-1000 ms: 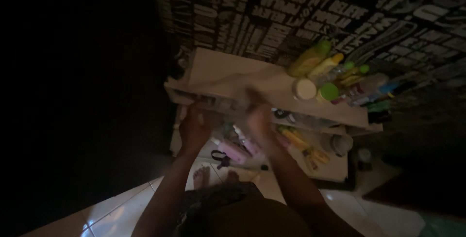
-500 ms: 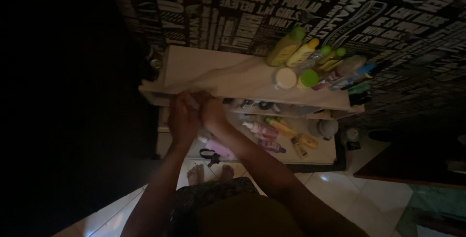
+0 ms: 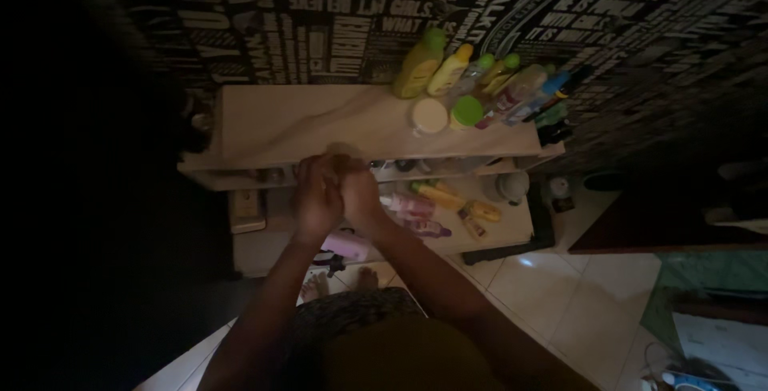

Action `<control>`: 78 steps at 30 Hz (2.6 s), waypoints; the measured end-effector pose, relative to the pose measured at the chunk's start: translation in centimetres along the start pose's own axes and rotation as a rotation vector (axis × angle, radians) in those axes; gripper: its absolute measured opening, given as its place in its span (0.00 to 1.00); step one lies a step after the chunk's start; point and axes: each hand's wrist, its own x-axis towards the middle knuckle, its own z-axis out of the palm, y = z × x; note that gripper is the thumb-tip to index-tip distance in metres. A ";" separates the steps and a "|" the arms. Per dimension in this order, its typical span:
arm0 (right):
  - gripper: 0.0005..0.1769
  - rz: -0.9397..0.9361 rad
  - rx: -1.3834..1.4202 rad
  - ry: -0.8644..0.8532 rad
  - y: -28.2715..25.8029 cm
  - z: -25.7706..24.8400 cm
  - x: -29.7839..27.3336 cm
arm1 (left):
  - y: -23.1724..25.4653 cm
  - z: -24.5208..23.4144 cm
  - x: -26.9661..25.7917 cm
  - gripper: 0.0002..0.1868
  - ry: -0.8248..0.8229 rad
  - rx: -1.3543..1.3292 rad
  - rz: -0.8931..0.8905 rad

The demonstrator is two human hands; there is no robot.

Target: The person organizes a shelf by picking up various bottles and containers, moving them around, and wiping the shelf surface with a cloth. The person handles multiple items one at a time and places them back on the shelf.

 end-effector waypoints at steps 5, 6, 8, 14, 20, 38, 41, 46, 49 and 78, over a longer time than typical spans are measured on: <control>0.19 -0.066 -0.163 0.131 2.5 -3.8 -0.8 | 0.8 1.0 0.7 0.22 -0.031 -0.134 0.029; 0.23 -0.046 -0.218 0.155 3.9 -5.3 -1.2 | 1.3 1.5 0.6 0.22 -0.050 -0.148 0.043; 0.32 -0.004 -0.330 0.206 6.1 -8.3 -1.8 | 2.1 2.7 0.1 0.23 -0.140 -0.154 -0.075; 0.35 -0.026 -0.234 0.195 7.4 -11.8 -2.7 | -0.7 3.6 -0.8 0.24 -0.058 -0.037 -0.001; 0.29 -0.317 -0.053 0.084 2.6 -4.1 -0.3 | -3.1 -2.0 -0.9 0.37 -0.057 0.113 -0.276; 0.27 -0.270 -0.239 0.188 4.6 -4.3 13.9 | -4.8 -8.6 -3.6 0.33 0.132 0.074 -0.398; 0.22 -0.260 -0.224 0.150 2.7 -2.1 14.3 | -4.5 -8.9 -3.6 0.34 0.126 0.059 -0.412; 0.16 -0.100 -0.319 -0.133 -1.7 0.2 15.9 | -4.6 -9.8 -3.9 0.34 0.142 0.073 -0.313; 0.23 -0.367 -0.152 0.067 -3.8 4.0 15.7 | -4.8 -10.0 -3.6 0.32 0.094 0.029 -0.347; 0.24 -0.288 0.169 -0.369 -5.7 9.5 2.6 | -18.8 -6.0 -8.7 0.18 0.466 -0.858 -0.702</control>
